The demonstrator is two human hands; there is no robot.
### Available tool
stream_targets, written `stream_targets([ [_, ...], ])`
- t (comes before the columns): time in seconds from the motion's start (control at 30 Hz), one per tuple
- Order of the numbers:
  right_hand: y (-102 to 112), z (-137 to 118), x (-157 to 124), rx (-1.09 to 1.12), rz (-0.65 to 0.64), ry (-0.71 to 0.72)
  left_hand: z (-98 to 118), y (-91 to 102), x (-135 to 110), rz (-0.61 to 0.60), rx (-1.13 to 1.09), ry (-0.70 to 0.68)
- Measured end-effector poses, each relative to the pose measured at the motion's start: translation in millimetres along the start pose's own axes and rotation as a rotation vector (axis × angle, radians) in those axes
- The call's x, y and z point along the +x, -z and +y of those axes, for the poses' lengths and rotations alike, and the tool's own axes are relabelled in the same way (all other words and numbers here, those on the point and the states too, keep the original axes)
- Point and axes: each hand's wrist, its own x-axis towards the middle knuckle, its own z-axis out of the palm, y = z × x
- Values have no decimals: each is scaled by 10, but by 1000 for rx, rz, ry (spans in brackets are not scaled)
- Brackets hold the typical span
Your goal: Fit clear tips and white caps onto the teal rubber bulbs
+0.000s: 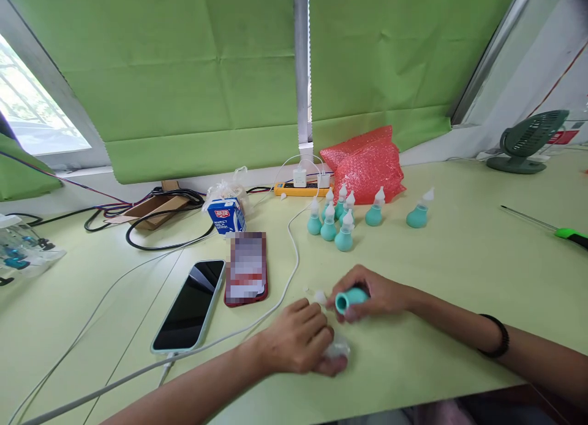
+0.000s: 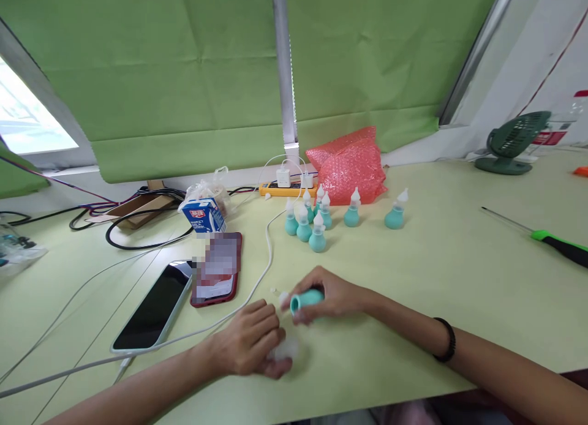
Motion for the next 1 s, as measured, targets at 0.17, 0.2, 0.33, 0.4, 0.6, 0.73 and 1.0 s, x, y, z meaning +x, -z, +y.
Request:
stream_targets([
  [0.17,50,137,101,-139,498,102,-42,-62,-20,-251,38,340],
  [0.2,49,155,109,-174,545,91,-40,-65,-20,-303,29,385],
  [0.33,27,218,136,-237,626,103,-37,-56,-11,-424,12,542],
  [0.4,18,257,153,-248,653,135,-46,-55,-12,-427,17,583],
  [0.6,-8,365,173,-402,556,111,-79,-78,-37,-352,42,625],
  [0.73,-3,346,148,-584,607,204,-83,-85,-47,-295,50,585],
  [1.0,396,449,113,-790,1284,182,-99,-117,-96,-266,-5,543],
])
